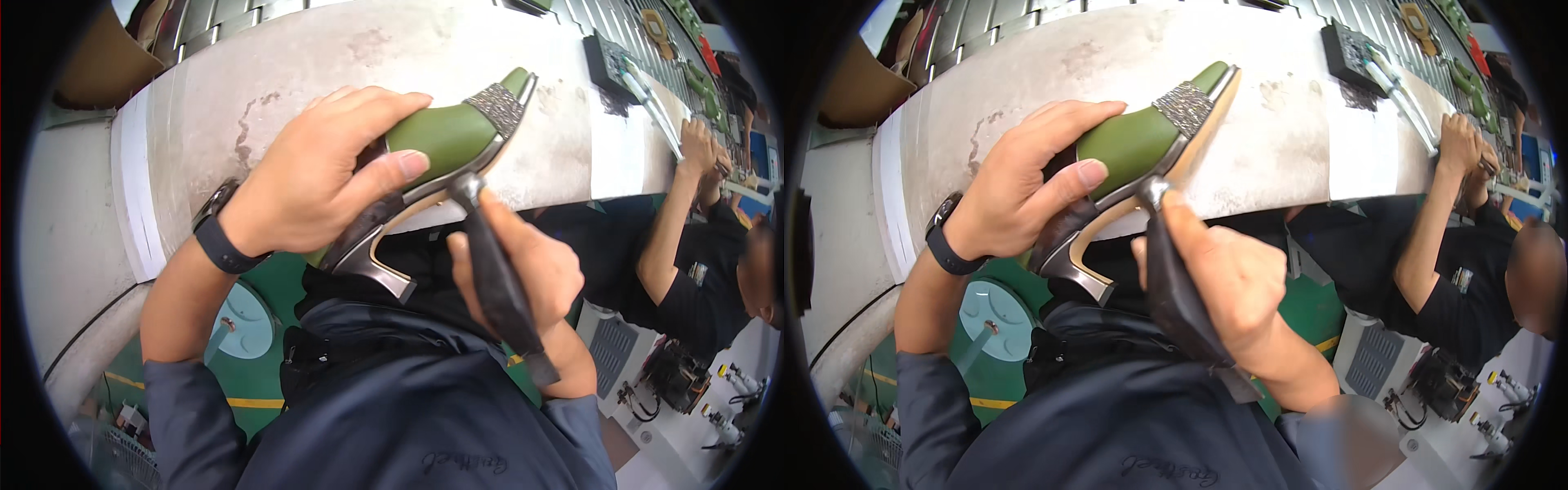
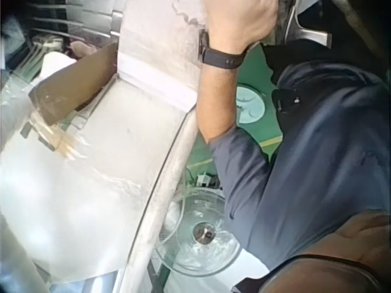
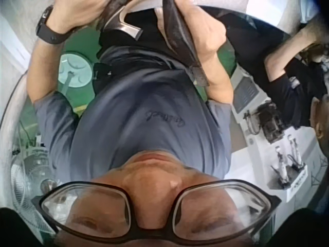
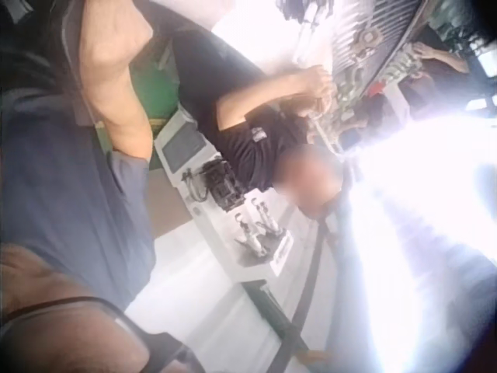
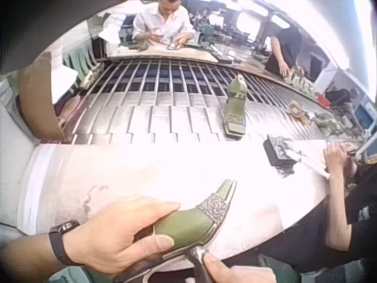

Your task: The person attaches soles to high-heeled shoes. The actions involve positioning a sole onto the bottom of a shoe, pressing it down by hand, and using a hammer to secure the edges and heel area.

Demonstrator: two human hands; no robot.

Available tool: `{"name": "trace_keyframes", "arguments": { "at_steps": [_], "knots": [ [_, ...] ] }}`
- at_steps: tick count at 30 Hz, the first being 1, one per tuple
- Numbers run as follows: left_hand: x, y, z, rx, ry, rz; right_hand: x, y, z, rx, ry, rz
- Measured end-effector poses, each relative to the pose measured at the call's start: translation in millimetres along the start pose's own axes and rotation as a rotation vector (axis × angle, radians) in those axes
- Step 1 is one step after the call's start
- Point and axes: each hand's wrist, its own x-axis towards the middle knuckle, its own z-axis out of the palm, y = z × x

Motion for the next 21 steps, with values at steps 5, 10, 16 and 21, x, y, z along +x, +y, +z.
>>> {"name": "trace_keyframes", "arguments": {
  "at_steps": [5,10,16,21],
  "knots": [
    [0,-4,6,0.029,0.055,0.029,1,-14,9,0.16,-0.153,0.125],
    [0,-3,4,0.055,0.057,0.023,5,-12,10,0.332,-0.32,0.169],
    [1,-1,5,0.024,0.072,0.013,22,-5,9,0.375,-0.353,0.073],
    [5,1,-3,0.009,-0.041,-0.069,36,-2,2,0.685,-0.352,0.344]
  ]
}}
